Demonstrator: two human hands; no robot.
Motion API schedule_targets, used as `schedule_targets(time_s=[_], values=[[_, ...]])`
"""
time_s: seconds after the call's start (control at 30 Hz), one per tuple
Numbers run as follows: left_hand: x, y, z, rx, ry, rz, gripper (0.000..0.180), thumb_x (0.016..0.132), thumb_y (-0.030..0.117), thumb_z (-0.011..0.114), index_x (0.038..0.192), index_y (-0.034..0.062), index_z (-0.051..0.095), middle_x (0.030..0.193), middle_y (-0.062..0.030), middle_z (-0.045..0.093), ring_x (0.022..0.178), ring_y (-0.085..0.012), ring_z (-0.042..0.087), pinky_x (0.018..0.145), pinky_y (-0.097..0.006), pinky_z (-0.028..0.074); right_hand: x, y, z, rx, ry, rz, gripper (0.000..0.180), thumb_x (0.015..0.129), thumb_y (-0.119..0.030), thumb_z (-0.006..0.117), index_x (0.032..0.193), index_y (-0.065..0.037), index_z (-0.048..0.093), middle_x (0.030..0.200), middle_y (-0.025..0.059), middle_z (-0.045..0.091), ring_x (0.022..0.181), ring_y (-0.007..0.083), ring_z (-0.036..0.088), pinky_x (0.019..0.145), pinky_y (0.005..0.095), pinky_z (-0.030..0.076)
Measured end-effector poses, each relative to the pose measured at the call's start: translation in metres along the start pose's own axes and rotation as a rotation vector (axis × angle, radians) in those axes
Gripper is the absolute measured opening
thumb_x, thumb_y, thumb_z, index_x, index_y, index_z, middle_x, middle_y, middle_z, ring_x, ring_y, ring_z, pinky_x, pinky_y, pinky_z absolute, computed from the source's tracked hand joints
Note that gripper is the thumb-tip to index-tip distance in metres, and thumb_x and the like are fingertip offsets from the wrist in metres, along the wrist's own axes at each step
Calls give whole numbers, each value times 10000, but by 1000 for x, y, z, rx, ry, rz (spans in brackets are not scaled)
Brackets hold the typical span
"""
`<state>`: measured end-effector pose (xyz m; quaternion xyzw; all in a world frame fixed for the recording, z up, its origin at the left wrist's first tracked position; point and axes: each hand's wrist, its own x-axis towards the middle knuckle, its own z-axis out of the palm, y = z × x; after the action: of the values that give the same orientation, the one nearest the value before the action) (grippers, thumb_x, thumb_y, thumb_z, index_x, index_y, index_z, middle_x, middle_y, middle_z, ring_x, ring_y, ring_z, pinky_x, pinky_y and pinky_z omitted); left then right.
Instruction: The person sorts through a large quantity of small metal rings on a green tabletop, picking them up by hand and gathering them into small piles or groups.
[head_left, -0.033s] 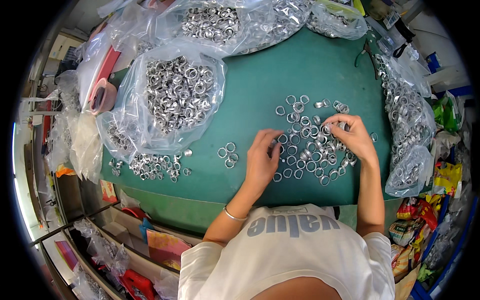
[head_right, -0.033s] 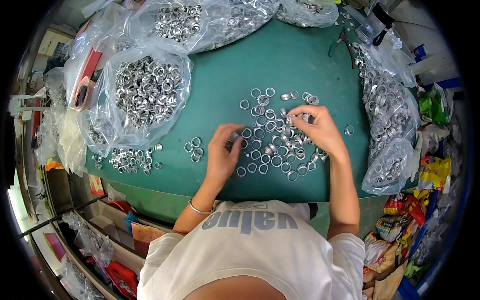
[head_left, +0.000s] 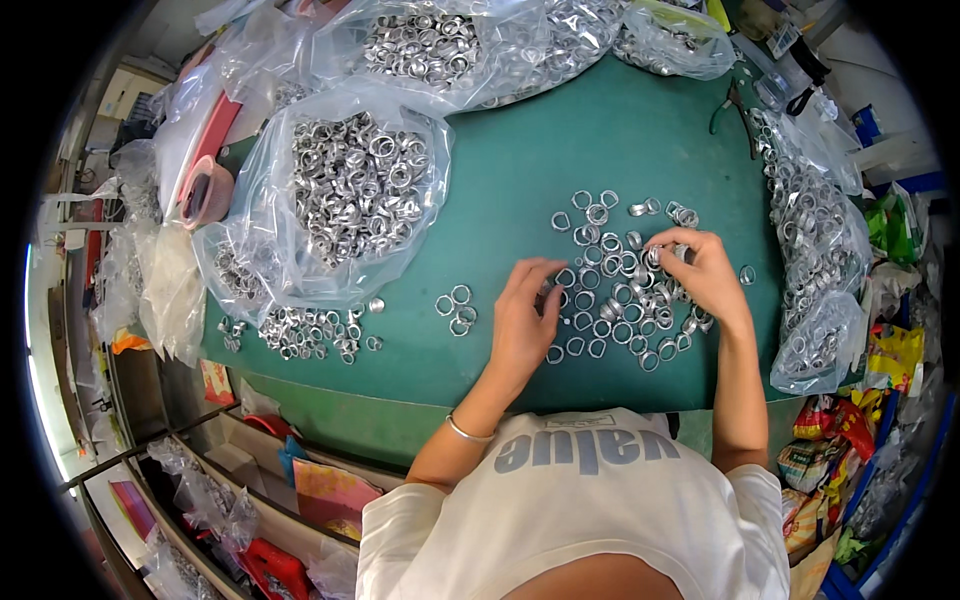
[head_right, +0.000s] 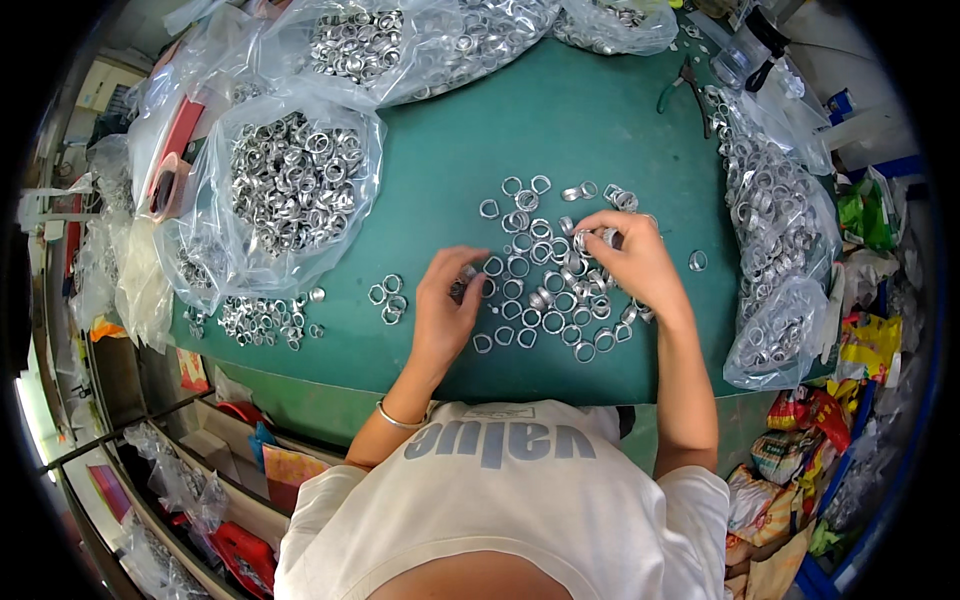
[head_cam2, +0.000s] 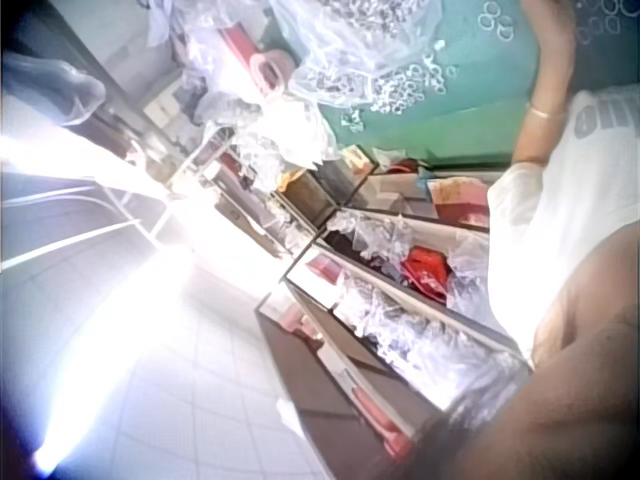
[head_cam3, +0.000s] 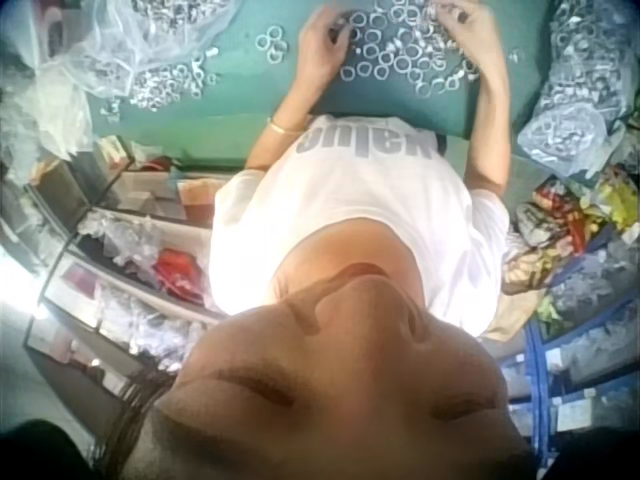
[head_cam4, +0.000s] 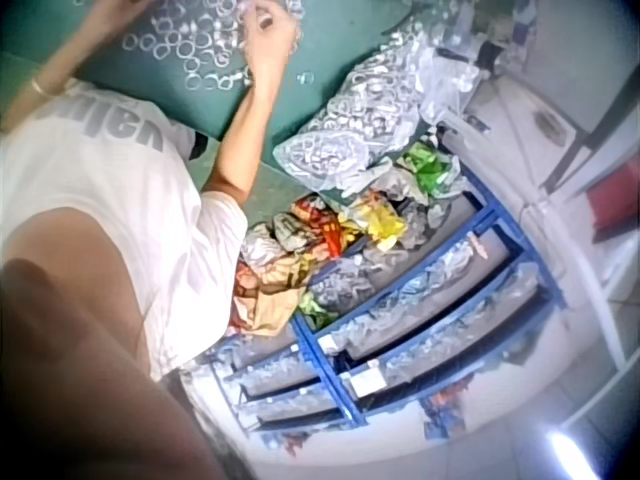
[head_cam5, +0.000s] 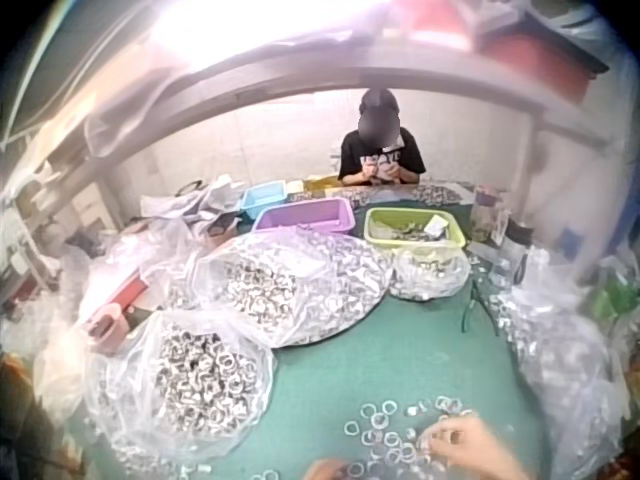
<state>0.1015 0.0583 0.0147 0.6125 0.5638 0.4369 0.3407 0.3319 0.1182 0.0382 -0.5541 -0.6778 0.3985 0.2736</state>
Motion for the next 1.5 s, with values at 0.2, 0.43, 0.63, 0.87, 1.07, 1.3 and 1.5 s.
schedule_targets(time_s=[0.2,0.43,0.63,0.87,1.07,1.3,1.5], values=[[-1,13,-4,-30,-91,-75,256,787,-4,618,1037,41,590,933,-89,581,613,-194,554,564,-288,456,14,-26,23,-189,93,-175,112,742,-63,614,842,-30,654,654,65,574,498,197,501,489,334,394],[-3,10,-5,-28,-128,-66,263,801,-24,601,1056,40,600,894,-63,600,597,-120,494,541,-224,418,46,-21,45,-571,55,-265,132,756,-54,564,850,-35,654,806,135,612,683,330,607,605,434,473],[-1,11,-12,-803,-232,-564,316,914,146,517,1187,-13,513,958,-90,607,623,-88,499,476,-182,373,24,-22,28,-13,-40,-6,163,751,-78,613,897,-15,651,753,96,620,594,225,561,574,320,445],[0,13,0,-1378,-340,-1010,307,937,302,471,1037,22,546,842,-85,580,636,-114,503,445,-198,359,0,-67,27,-21,-463,-127,180,738,-96,654,898,-14,647,759,108,626,634,244,571,601,336,452],[-7,4,4,-1405,-398,-973,261,927,305,490,869,60,560,798,-71,564,596,-124,482,428,-204,351,37,-29,33,-635,85,-144,155,735,-124,674,876,-59,667,775,108,600,680,307,583,608,400,444],[-13,1,1,-1481,-289,-1039,313,922,308,503,709,79,507,754,-65,544,588,-136,476,443,-210,355,47,-23,18,74,-130,67,124,807,-114,626,739,-11,611,771,31,613,536,152,530,455,293,406],[-22,6,-1,-1311,-350,-947,243,914,262,525,774,64,545,768,-47,547,588,-108,475,459,-205,351,33,-14,23,1441,-271,219,124,878,-156,507,840,-40,528,952,128,545,493,103,417,308,178,281]])
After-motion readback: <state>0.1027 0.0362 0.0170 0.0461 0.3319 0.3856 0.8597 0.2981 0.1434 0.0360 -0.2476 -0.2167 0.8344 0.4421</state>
